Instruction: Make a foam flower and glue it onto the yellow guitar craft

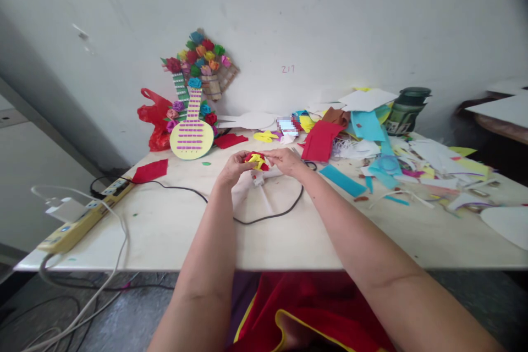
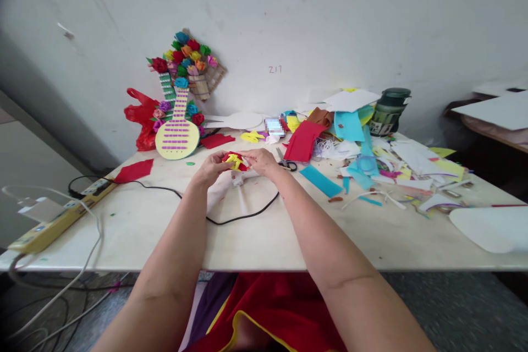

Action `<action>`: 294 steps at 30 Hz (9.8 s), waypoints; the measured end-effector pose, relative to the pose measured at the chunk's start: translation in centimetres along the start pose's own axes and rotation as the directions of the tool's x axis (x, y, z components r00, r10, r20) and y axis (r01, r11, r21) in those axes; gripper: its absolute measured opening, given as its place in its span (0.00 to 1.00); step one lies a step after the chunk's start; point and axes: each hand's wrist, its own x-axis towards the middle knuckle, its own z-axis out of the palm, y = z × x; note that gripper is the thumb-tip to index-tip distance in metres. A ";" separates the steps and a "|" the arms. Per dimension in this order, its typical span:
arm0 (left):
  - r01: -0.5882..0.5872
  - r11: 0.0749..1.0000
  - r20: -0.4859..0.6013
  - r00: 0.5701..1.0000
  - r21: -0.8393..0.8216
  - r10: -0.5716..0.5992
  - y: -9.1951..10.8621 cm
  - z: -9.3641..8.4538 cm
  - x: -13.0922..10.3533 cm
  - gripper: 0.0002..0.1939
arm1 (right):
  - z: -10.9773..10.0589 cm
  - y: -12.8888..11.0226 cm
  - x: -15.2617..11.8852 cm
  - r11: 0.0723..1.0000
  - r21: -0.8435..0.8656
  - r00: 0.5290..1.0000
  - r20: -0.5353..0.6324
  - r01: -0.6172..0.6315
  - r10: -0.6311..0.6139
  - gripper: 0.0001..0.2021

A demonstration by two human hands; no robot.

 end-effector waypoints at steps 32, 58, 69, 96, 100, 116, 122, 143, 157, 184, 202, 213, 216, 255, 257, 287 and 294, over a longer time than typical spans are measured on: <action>-0.005 0.957 0.019 1.000 -0.289 0.011 0.1 0.0 -0.1 0.14 | 0.6 -0.1 0.2 0.929 0.365 0.998 -0.049 0.054 -0.039 0.17; -0.070 0.974 -0.027 0.997 -0.218 0.065 0.2 0.4 0.0 0.21 | 0.9 -0.3 0.1 0.985 -0.133 0.977 -0.171 0.106 -0.129 0.18; -0.048 0.984 -0.063 0.997 -0.174 0.038 0.5 0.5 -0.1 0.20 | 0.8 -0.1 0.0 0.967 -0.228 0.978 -0.150 0.111 -0.147 0.19; -0.114 0.984 -0.109 0.989 -0.135 0.099 0.2 -0.1 0.0 0.22 | -0.2 0.8 0.1 0.996 -0.081 0.982 -0.182 0.042 -0.056 0.09; -0.108 0.982 -0.101 0.991 -0.154 0.093 0.3 -0.1 0.0 0.21 | -0.2 0.8 0.1 0.997 -0.019 0.984 -0.165 0.071 -0.073 0.10; -0.104 0.984 -0.067 0.993 -0.146 0.095 0.4 0.0 -0.1 0.23 | -0.7 0.8 -0.1 0.989 -0.151 0.985 -0.167 0.007 -0.033 0.11; -0.104 0.987 -0.076 0.992 -0.119 0.096 0.0 -0.2 0.0 0.21 | -0.6 0.5 -0.1 0.993 -0.117 0.989 -0.151 -0.015 -0.003 0.12; -0.064 0.989 -0.055 0.997 -0.130 0.058 0.1 0.0 -0.1 0.18 | -0.7 0.9 -0.1 0.999 -0.047 0.995 -0.098 -0.015 0.010 0.13; -0.071 0.992 -0.070 0.995 -0.106 0.064 0.1 -0.1 -0.1 0.16 | -0.6 1.0 0.0 0.995 -0.099 0.994 -0.105 -0.004 -0.007 0.13; -0.074 0.993 -0.048 0.996 -0.094 0.070 0.2 -0.1 -0.1 0.16 | -1.7 1.1 -0.1 0.968 -0.249 0.983 -0.179 -0.011 -0.035 0.12; -0.089 0.992 -0.053 0.995 -0.088 0.085 0.3 0.0 -0.1 0.16 | -1.3 1.1 0.0 0.990 -0.141 0.989 -0.149 -0.002 -0.019 0.12; -0.097 0.987 -0.053 0.994 -0.131 0.091 0.5 0.2 -0.2 0.16 | -0.8 1.0 0.0 1.000 0.026 0.990 -0.136 -0.016 0.019 0.15; -0.098 0.986 -0.053 0.994 -0.132 0.092 0.6 0.2 -0.2 0.17 | -0.5 1.1 0.0 0.997 0.078 0.992 -0.123 -0.014 0.023 0.14; -0.252 0.953 -0.256 0.945 -0.168 0.205 0.1 -0.1 0.4 0.17 | -1.8 1.4 -0.3 0.976 0.186 0.982 -0.130 -0.115 0.140 0.14; -0.278 0.944 -0.291 0.931 -0.177 0.220 0.0 0.0 0.5 0.19 | -1.8 1.1 -0.2 0.964 0.225 0.973 -0.143 -0.144 0.179 0.14; 0.095 0.983 -0.091 0.990 -0.159 -0.111 0.1 1.4 0.4 0.20 | 0.2 -0.4 0.4 0.967 0.149 0.969 -0.108 -0.205 0.222 0.11; 0.200 0.977 -0.080 0.975 -0.080 -0.206 0.6 1.9 0.1 0.10 | -0.1 -1.1 0.1 0.970 0.118 0.972 -0.073 -0.214 0.223 0.12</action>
